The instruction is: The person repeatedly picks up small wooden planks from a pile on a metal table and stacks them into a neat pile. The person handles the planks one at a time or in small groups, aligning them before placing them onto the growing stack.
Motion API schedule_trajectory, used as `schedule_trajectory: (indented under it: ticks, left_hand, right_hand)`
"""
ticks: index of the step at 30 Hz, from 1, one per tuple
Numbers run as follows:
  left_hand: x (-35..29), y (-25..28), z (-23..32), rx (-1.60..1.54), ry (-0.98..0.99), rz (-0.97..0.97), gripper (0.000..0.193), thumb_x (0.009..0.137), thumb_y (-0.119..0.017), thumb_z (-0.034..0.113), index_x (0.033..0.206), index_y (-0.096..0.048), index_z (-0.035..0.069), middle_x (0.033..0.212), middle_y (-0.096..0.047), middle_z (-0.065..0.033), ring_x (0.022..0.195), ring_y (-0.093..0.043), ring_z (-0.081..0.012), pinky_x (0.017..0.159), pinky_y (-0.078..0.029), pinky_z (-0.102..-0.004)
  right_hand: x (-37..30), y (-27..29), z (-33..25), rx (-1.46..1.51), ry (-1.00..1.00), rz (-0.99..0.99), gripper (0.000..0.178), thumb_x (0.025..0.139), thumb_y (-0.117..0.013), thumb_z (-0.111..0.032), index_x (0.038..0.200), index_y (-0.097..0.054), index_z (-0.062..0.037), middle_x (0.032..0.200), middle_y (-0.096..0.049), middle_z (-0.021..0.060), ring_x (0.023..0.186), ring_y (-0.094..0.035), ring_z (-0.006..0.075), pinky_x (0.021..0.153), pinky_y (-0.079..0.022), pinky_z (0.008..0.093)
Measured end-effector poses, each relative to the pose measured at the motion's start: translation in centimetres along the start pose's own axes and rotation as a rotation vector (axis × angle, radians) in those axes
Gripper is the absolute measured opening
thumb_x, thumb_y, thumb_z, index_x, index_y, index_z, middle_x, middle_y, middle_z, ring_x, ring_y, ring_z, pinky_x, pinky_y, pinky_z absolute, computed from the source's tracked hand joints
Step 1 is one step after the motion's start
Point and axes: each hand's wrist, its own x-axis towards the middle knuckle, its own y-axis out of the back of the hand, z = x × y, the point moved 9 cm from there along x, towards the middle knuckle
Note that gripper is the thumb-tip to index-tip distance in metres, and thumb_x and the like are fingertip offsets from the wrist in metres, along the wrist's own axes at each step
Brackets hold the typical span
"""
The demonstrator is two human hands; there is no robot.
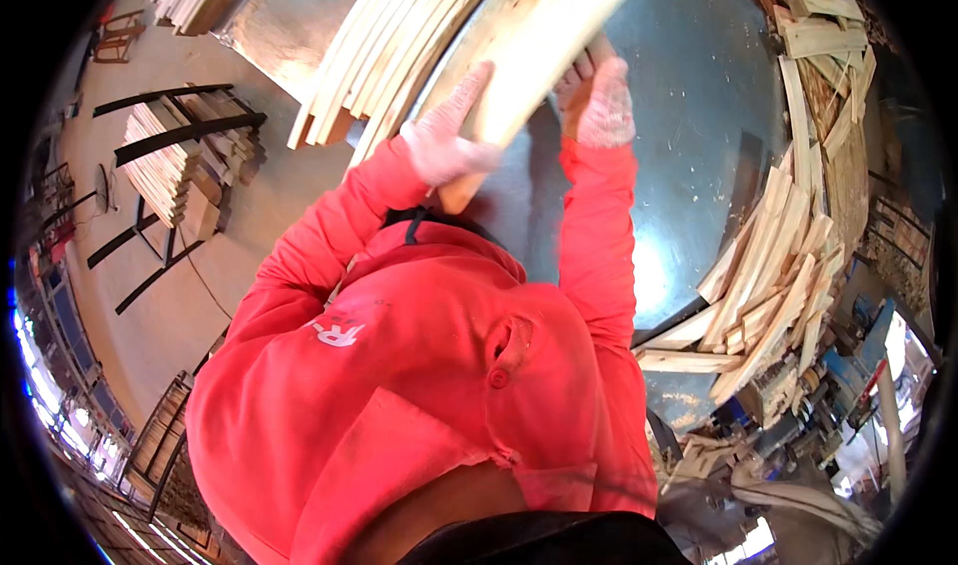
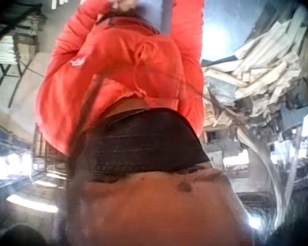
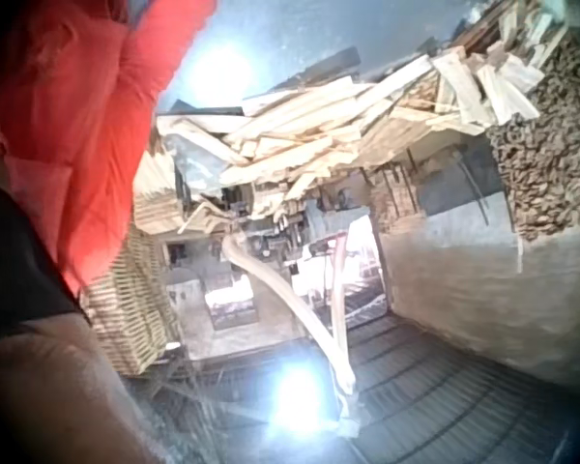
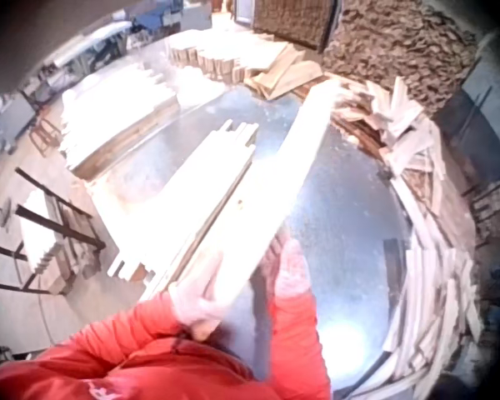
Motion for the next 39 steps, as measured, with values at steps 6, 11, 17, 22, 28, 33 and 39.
schedule_trajectory:
  ticks: [6, 11, 17, 22, 28, 33, 39]
  left_hand:
    - [-0.9, -2.2, 7.6, -1.371, -0.068, -0.639, 0.086, 0.072, -0.063, 0.051, 0.141, -0.037, 0.007, 0.114, -0.053, -0.0232, 0.073, -0.054, -0.0262, 0.060, -0.049, -0.0348]
    - [3.1, -0.6, 7.5, -1.348, -0.052, -0.707, 0.089, 0.067, -0.066, 0.052, 0.137, -0.038, 0.004, 0.104, -0.053, -0.0182, 0.070, -0.052, -0.0253, 0.059, -0.049, -0.0373]
    - [9.2, 4.0, 13.4, -1.071, -0.179, -0.461, 0.078, 0.076, -0.060, 0.055, 0.134, -0.044, 0.006, 0.101, -0.057, -0.0166, 0.077, -0.058, -0.0251, 0.061, -0.051, -0.0360]
    - [21.0, 15.4, 31.7, -0.415, -0.455, 0.058, 0.069, 0.081, -0.057, 0.051, 0.131, -0.047, 0.005, 0.109, -0.057, -0.0175, 0.085, -0.059, -0.0259, 0.068, -0.050, -0.0354]
    - [19.0, 23.3, 33.8, 0.866, -0.530, 0.635, 0.064, 0.087, -0.057, 0.044, 0.137, -0.043, 0.006, 0.124, -0.053, -0.0188, 0.102, -0.056, -0.0281, 0.082, -0.048, -0.0355]
    - [12.9, 28.5, 20.5, 1.314, -0.224, 0.761, 0.062, 0.092, -0.056, 0.038, 0.142, -0.039, 0.007, 0.136, -0.049, -0.0198, 0.116, -0.054, -0.0298, 0.095, -0.046, -0.0356]
    - [6.7, 28.2, 0.4, 0.559, -0.004, 0.316, 0.076, 0.092, -0.054, 0.049, 0.145, -0.033, -0.001, 0.136, -0.050, -0.0272, 0.128, -0.049, -0.0347, 0.106, -0.039, -0.0362]
  right_hand:
    - [-4.4, 4.9, 8.1, -1.476, -0.294, 0.134, 0.077, 0.089, -0.056, -0.048, 0.140, -0.035, 0.0054, 0.137, -0.046, 0.0282, 0.129, -0.039, 0.0446, 0.110, -0.028, 0.0509]
    - [-5.7, 0.0, 11.4, -1.492, -0.074, 0.078, 0.082, 0.087, -0.059, -0.045, 0.144, -0.025, 0.0020, 0.141, -0.040, 0.0262, 0.131, -0.036, 0.0427, 0.112, -0.020, 0.0538]
    - [-6.1, 2.8, 17.5, -0.412, -0.229, 0.222, 0.091, 0.090, -0.062, -0.030, 0.152, -0.002, -0.0017, 0.152, -0.027, 0.0240, 0.142, -0.025, 0.0337, 0.115, -0.022, 0.0419]
    - [-4.3, 0.7, 16.1, -0.147, -0.251, 0.276, 0.090, 0.089, -0.062, -0.016, 0.152, 0.000, -0.0014, 0.155, -0.022, 0.0175, 0.139, -0.031, 0.0283, 0.110, -0.032, 0.0365]
    - [-2.2, -4.3, 13.0, -0.370, -0.222, 0.048, 0.084, 0.093, -0.062, -0.019, 0.152, -0.005, 0.0005, 0.150, -0.032, 0.0193, 0.133, -0.038, 0.0233, 0.108, -0.035, 0.0347]
    - [-0.7, -6.5, 13.6, -0.971, -0.036, 0.061, 0.094, 0.086, -0.071, -0.040, 0.149, -0.016, 0.0036, 0.147, -0.036, 0.0218, 0.128, -0.044, 0.0288, 0.107, -0.035, 0.0370]
    - [1.1, -6.3, 14.9, -0.796, -0.383, 0.015, 0.088, 0.081, -0.076, -0.039, 0.147, -0.029, -0.0030, 0.135, -0.047, 0.0195, 0.123, -0.047, 0.0298, 0.104, -0.037, 0.0388]
